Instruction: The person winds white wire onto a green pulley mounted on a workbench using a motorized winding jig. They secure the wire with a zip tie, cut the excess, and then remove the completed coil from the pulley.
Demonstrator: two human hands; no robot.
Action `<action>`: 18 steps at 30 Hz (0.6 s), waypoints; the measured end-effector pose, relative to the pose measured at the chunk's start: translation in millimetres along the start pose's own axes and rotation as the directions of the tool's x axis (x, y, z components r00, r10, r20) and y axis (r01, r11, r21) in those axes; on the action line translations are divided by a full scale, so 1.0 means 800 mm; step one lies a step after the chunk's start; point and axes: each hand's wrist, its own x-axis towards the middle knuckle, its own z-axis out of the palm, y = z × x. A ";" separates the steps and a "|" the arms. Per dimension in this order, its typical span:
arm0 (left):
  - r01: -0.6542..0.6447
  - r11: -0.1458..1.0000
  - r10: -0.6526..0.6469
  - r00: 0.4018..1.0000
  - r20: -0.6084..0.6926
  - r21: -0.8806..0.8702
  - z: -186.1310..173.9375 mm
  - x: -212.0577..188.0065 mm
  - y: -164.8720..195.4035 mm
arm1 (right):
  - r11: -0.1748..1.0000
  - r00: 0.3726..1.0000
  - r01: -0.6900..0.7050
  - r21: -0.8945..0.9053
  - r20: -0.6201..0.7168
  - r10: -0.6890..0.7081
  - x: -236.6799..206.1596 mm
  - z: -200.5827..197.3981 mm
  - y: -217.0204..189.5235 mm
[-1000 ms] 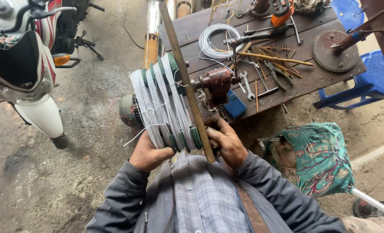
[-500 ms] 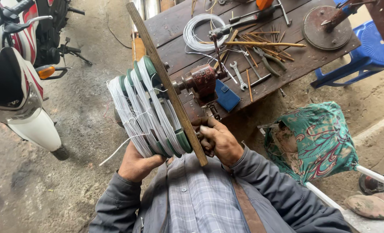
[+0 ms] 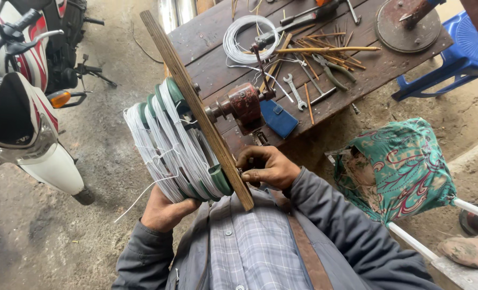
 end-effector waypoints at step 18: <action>0.117 0.989 -0.107 0.989 -0.101 0.092 -0.006 0.003 -0.019 | 0.971 0.997 -0.014 -0.238 -0.075 -0.004 0.002 -0.030 -0.044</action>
